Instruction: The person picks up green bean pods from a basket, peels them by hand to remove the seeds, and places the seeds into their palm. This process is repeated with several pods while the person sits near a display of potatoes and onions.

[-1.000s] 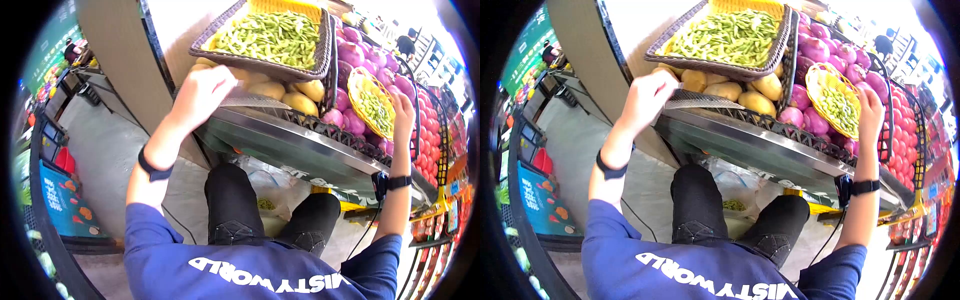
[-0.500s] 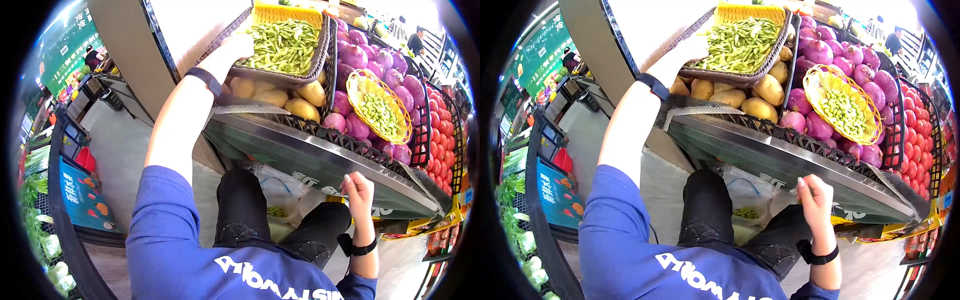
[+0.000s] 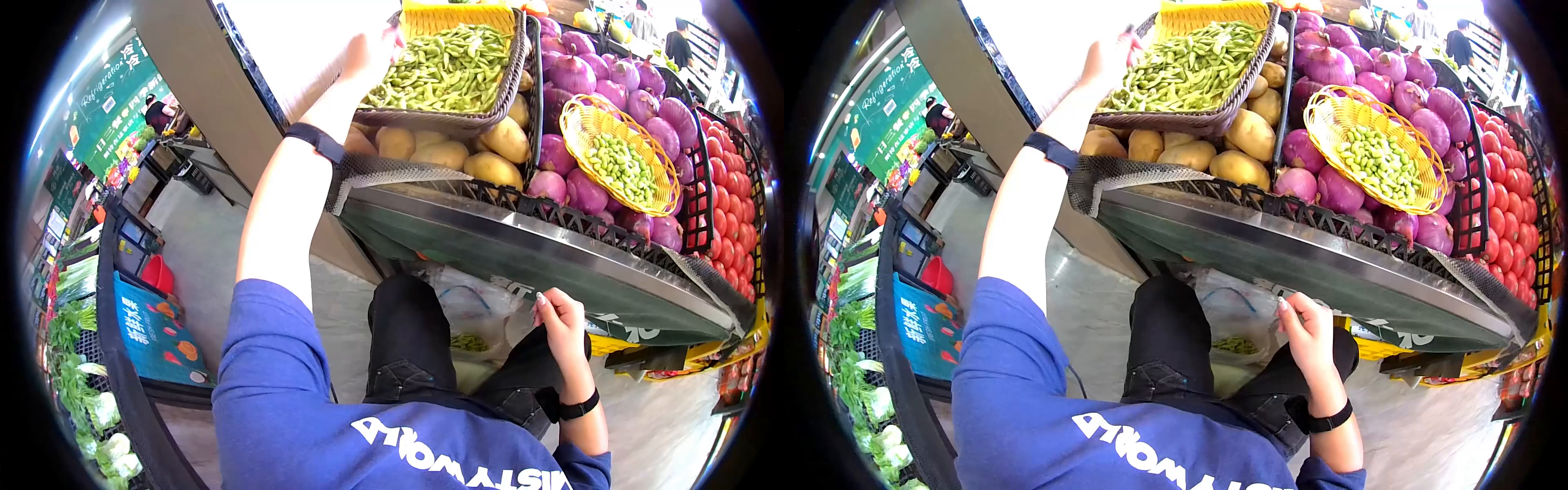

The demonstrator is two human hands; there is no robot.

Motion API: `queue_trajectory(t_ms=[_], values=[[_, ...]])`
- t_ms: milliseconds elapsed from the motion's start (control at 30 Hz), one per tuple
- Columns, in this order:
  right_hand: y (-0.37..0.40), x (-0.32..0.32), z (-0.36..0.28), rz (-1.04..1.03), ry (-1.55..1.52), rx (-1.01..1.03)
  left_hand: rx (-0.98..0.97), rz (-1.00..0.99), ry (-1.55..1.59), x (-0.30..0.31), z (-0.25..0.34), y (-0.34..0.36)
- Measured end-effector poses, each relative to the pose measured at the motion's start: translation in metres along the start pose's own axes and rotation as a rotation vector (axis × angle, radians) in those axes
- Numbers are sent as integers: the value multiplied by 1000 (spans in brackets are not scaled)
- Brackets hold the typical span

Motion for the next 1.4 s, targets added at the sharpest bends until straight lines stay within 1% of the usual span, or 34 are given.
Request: queue_trajectory(t_ms=[33,67,133,167,200,233,300,367,433,467,500,567,600,633,700,733,800,833,900,933,967,1033,1067,1100,1133,1167,1233,1267,1300,1333,1367,1400], values=[[0,-3,-1,-10,-2,-6,96,102,223,6,9,-1],[-1,-6,-1,-9,-4,-11,198,120,568,7,18,-1],[-5,-13,-2,-15,-105,15,172,-52,955,6,59,24],[-8,-16,-14,-42,-116,11,124,-198,1050,2,75,46],[-12,-24,-24,-44,-221,52,51,-317,1161,-3,101,72],[-15,-29,-31,-104,-260,48,-17,-430,1159,-10,118,99],[-18,-43,-44,-184,-407,-40,127,-487,1282,-24,142,150],[-20,-56,-55,-265,-582,-93,-21,-418,1121,-22,155,180],[-20,-64,-55,-337,-614,-41,129,-441,1178,-26,163,209],[-18,-67,-55,-330,-589,-56,216,-478,1210,-29,163,223],[-17,-69,-48,-326,-590,-76,296,-586,1278,-34,158,236],[-13,-75,-31,-366,-775,-126,434,-535,1538,-44,160,256],[-10,-78,-28,-340,-910,-141,376,-556,1591,-49,159,263],[-5,-76,-28,-373,-1043,-232,401,-581,1583,-49,157,274],[1,-80,-20,-556,-1204,-329,284,-523,1516,-48,155,279],[4,-83,-19,-553,-1206,-339,293,-523,1519,-44,157,283],[8,-89,-14,-365,-997,-371,646,-488,1429,-37,153,292],[8,-88,-11,-365,-997,-381,656,-487,1431,-37,146,293],[0,-73,1,-205,-348,-205,-160,-103,593,-24,141,284],[0,-66,0,-276,-522,-153,-62,-179,569,-22,142,285],[3,-61,-1,-333,-560,-172,-55,-180,569,-21,140,285],[3,-61,-11,-328,-357,-203,-92,-366,605,-24,139,288],[3,-61,-11,-328,-357,-209,-81,-403,574,-23,140,289],[1,-62,-11,-387,-307,-200,-78,-405,577,-22,140,290],[1,-62,-11,-445,-256,-189,-56,-493,626,-24,139,290],[1,-61,-11,-446,-256,-191,-34,-580,675,-25,137,291],[3,-62,-12,-528,-232,-207,248,-1067,885,-27,132,295],[4,-62,-13,-532,-233,-211,231,-1193,968,-32,128,301],[4,-62,-16,-499,-226,-119,236,-1192,969,-34,127,305],[5,-62,-19,-464,-218,-26,404,-1159,1181,-37,129,307],[6,-65,-20,-466,-218,-27,575,-1110,1388,-41,131,310],[6,-67,-23,-342,-156,125,675,-1005,1548,-42,137,316]])
Point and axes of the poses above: each hand's wrist, its own y-axis away from the middle knuckle, its own x-axis out of the back of the hand, z = x × y, the point moved 3 cm from there along -y, towards the middle knuckle, and after that the axes turned 4 degrees about z, right-handed, at the moved point
